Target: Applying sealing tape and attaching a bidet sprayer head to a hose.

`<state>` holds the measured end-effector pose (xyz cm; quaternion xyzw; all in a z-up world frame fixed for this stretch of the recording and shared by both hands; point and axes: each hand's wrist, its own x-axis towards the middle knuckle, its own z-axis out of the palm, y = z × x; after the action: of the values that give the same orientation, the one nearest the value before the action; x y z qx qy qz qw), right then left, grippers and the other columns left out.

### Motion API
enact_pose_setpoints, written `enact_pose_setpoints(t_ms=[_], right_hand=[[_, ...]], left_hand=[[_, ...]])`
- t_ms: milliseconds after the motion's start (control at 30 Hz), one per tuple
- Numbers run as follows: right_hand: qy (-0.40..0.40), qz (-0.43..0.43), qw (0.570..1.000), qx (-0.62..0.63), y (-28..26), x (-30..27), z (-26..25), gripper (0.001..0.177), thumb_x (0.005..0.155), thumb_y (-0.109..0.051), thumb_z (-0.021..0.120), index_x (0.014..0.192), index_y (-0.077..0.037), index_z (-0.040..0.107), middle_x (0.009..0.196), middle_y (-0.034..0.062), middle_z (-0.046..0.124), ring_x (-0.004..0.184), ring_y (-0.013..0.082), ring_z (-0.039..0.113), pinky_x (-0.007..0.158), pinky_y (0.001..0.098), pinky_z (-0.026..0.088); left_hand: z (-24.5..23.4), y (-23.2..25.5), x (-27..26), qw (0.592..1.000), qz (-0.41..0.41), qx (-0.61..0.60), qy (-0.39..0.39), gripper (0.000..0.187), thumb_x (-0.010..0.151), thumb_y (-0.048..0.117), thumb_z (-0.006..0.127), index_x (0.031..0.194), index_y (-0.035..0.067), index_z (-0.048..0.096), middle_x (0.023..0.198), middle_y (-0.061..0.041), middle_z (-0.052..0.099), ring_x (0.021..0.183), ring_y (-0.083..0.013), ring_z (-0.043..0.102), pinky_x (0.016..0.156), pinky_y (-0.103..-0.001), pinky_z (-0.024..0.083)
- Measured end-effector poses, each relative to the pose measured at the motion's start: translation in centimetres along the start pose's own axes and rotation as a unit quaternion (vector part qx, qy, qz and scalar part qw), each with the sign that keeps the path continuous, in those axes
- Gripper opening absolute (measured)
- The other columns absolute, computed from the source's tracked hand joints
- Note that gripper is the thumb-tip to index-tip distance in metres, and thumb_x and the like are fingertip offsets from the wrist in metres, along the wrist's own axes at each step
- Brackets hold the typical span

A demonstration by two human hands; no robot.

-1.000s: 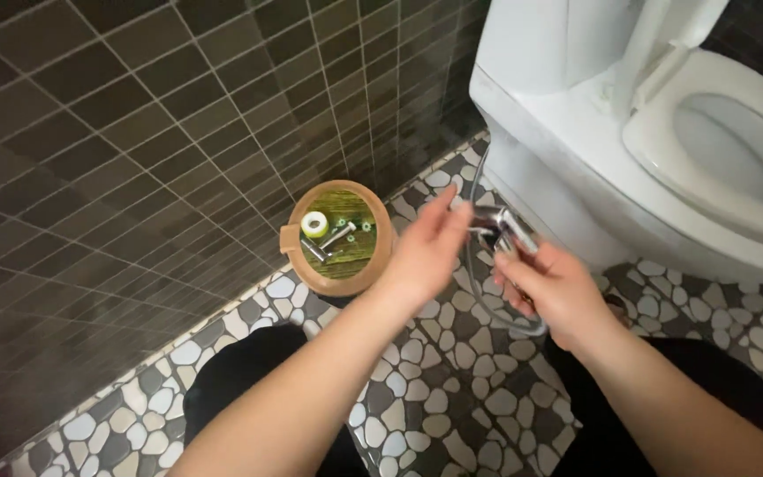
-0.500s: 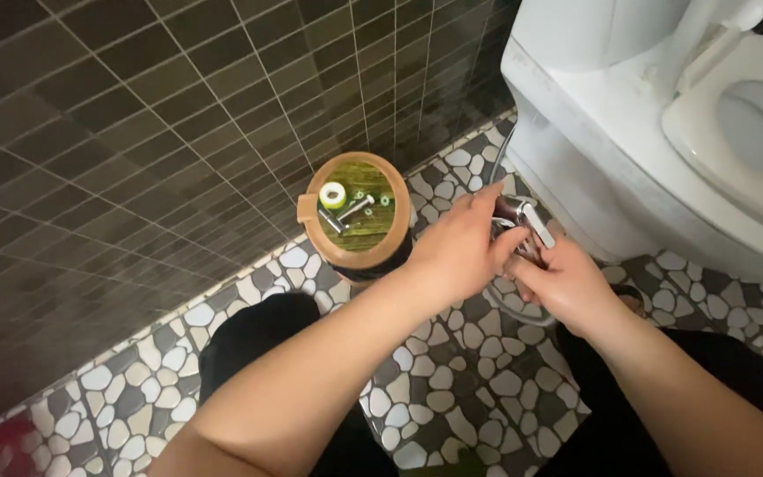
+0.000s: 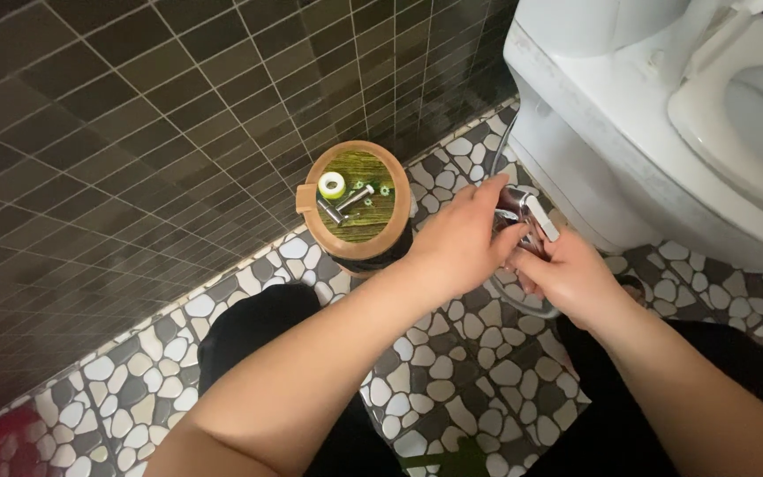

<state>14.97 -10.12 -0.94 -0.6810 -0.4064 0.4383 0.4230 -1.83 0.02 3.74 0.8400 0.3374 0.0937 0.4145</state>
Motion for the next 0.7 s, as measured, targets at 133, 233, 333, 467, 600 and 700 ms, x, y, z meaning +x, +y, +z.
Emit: enact_pose_setpoints(t_ms=[133, 233, 333, 467, 600, 700], right_hand=[[-0.002, -0.002, 1.000, 0.008, -0.6, -0.1, 0.1, 0.012, 0.096, -0.002, 0.069, 0.084, -0.002, 0.070, 0.060, 0.0138, 0.064, 0.048, 0.0208, 0.059, 0.044, 0.0311, 0.049], [0.002, 0.002, 1.000, -0.002, -1.0, -0.3, 0.1, 0.017, 0.095, -0.004, 0.072, 0.078, 0.000, 0.069, 0.054, 0.0136, 0.061, 0.046, 0.0220, 0.057, 0.043, 0.0314, 0.048], [0.007, 0.012, 1.000, -0.026, -0.4, -0.1, 0.1, 0.021, 0.097, -0.007, 0.072, 0.078, 0.000, 0.068, 0.053, 0.0144, 0.062, 0.045, 0.0228, 0.056, 0.043, 0.0322, 0.047], [0.018, 0.031, 0.999, -0.026, -0.8, -0.2, 0.5, 0.016, 0.095, -0.005, 0.071, 0.082, 0.002, 0.066, 0.055, 0.0151, 0.063, 0.047, 0.0234, 0.059, 0.045, 0.0333, 0.049], [0.029, 0.040, 0.999, 0.003, -0.9, -0.3, 0.4, 0.012, 0.094, -0.005, 0.074, 0.090, 0.002, 0.065, 0.064, 0.0153, 0.068, 0.051, 0.0220, 0.062, 0.047, 0.0319, 0.052], [0.019, 0.039, 0.999, -0.030, -0.7, 0.1, 0.0, 0.013, 0.096, -0.009, 0.073, 0.094, 0.003, 0.069, 0.070, 0.0185, 0.074, 0.053, 0.0228, 0.065, 0.052, 0.0339, 0.058]], left_hand=[[0.0, 0.0, -0.1, 1.000, 0.000, 0.002, -0.001, 0.076, 0.106, 0.040, 0.055, 0.166, 0.000, 0.031, 0.145, -0.032, 0.055, 0.131, -0.0530, 0.065, 0.106, -0.060, 0.056], [0.0, 0.0, -0.1, 1.000, 0.001, -0.008, -0.001, 0.075, 0.106, 0.039, 0.055, 0.165, -0.001, 0.032, 0.145, -0.032, 0.056, 0.131, -0.0518, 0.065, 0.106, -0.060, 0.056], [0.4, -0.5, 0.2, 1.000, 0.002, 0.009, 0.000, 0.074, 0.106, 0.040, 0.055, 0.164, 0.000, 0.034, 0.140, -0.031, 0.058, 0.129, -0.0529, 0.066, 0.104, -0.060, 0.056], [0.4, -0.5, 0.0, 1.000, 0.000, 0.016, 0.009, 0.072, 0.105, 0.039, 0.057, 0.163, 0.000, 0.036, 0.139, -0.031, 0.059, 0.129, -0.0516, 0.066, 0.104, -0.059, 0.056], [0.2, -0.4, 0.0, 1.000, 0.004, -0.013, 0.018, 0.074, 0.104, 0.038, 0.061, 0.162, -0.003, 0.038, 0.145, -0.035, 0.057, 0.135, -0.0535, 0.061, 0.109, -0.061, 0.053], [-0.1, -0.5, 0.1, 1.000, -0.002, -0.025, 0.010, 0.076, 0.105, 0.035, 0.061, 0.164, -0.006, 0.034, 0.147, -0.037, 0.054, 0.132, -0.0516, 0.064, 0.106, -0.055, 0.056]])
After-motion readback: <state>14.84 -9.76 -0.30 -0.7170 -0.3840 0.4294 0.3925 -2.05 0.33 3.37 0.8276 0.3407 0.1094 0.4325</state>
